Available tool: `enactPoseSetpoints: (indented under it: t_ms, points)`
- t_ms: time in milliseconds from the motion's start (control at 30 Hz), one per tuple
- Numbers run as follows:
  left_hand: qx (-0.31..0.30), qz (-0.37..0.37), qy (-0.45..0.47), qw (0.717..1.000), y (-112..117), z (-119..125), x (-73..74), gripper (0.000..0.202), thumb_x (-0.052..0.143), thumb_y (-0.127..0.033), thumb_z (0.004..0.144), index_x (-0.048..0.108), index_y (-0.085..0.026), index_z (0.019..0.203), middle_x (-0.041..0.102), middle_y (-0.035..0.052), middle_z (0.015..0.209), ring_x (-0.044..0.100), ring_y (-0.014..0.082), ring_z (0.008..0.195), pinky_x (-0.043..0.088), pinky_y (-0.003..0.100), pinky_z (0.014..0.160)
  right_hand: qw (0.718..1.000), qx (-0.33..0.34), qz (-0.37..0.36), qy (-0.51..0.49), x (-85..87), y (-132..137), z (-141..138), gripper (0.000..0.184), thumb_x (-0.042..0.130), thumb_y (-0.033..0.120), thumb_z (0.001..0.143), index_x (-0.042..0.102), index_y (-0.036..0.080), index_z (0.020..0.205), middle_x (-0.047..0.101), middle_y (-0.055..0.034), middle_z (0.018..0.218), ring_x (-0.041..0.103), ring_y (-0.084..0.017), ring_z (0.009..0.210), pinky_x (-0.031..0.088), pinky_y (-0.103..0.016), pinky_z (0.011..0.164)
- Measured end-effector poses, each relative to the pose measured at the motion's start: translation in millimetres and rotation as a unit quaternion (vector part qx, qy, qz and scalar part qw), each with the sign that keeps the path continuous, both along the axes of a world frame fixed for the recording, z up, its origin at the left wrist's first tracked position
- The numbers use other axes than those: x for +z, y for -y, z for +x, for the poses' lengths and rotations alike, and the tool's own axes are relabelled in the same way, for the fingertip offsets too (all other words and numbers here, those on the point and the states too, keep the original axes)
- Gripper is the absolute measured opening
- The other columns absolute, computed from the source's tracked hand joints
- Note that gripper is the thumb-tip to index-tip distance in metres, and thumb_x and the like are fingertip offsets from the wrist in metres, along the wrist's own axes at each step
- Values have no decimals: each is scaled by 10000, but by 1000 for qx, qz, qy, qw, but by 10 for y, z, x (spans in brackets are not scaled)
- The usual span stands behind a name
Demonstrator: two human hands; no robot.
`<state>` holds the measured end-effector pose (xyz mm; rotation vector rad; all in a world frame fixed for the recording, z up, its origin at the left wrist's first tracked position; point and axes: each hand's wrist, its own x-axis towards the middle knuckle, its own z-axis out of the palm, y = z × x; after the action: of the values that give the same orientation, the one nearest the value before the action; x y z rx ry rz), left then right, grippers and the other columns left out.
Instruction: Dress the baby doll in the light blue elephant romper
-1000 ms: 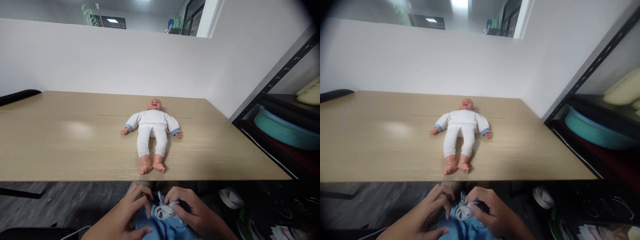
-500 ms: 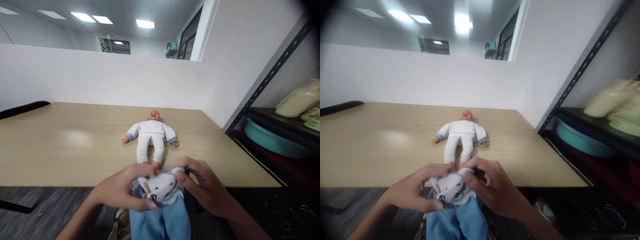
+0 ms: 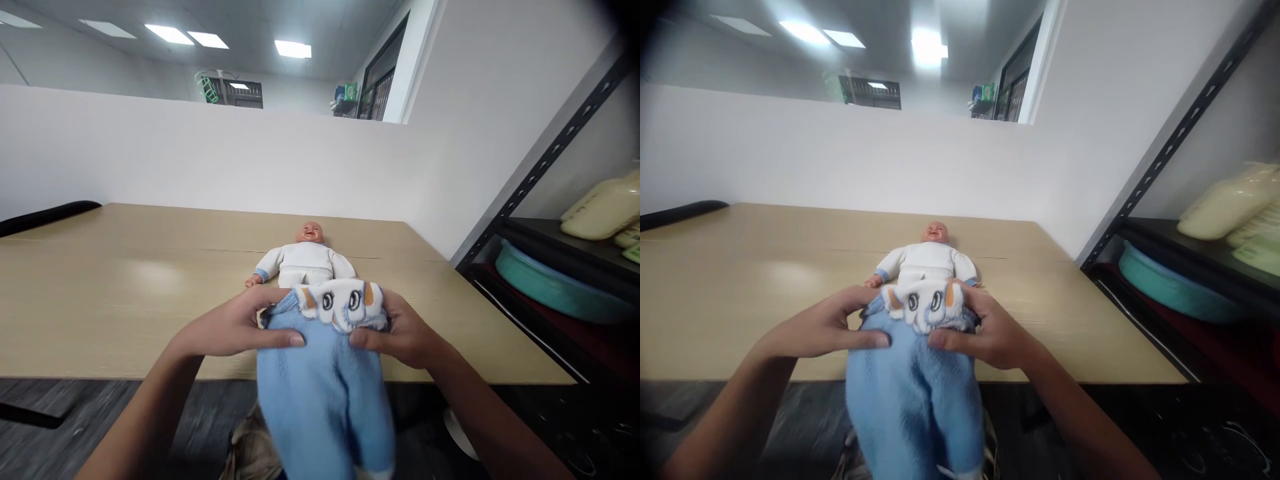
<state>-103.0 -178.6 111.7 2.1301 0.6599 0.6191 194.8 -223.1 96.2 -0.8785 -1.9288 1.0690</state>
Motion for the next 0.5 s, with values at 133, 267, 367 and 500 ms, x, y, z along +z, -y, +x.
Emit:
enactPoseSetpoints:
  t_ms: [133,267,367,500]
  points:
    - [12,-32,119,992,-228,92,-125,330,693,-515,1023,692,-230,1188,679,35,1111,623,215,1042,539,283,922,994,59,-69,67,-127,-280,-18,861,940,467,783,560,257,1526,647,-107,1495,608,-324,1368,503,-465,1169]
    - [54,-76,92,991,-486,162,-158,413,668,-557,1030,652,-251,1306,680,34,1133,637,207,1030,556,266,895,986,126,-87,72,-228,-581,-127,774,928,470,795,627,243,1471,724,-91,1391,645,-313,1341,496,-474,1199]
    - [-50,-133,12,990,-729,77,-147,435,850,-555,871,725,-184,1060,680,17,931,643,188,842,558,239,722,991,79,-106,6,-276,-783,-168,615,886,532,833,720,238,1347,766,-81,1305,667,-314,1316,495,-494,1201]
    - [-121,-167,21,978,-1009,27,-148,337,875,-449,861,721,-171,969,694,9,878,659,184,824,581,252,747,993,20,-113,-18,-372,-1045,-147,583,834,636,848,764,239,1269,760,-98,1340,667,-346,1324,466,-553,1225]
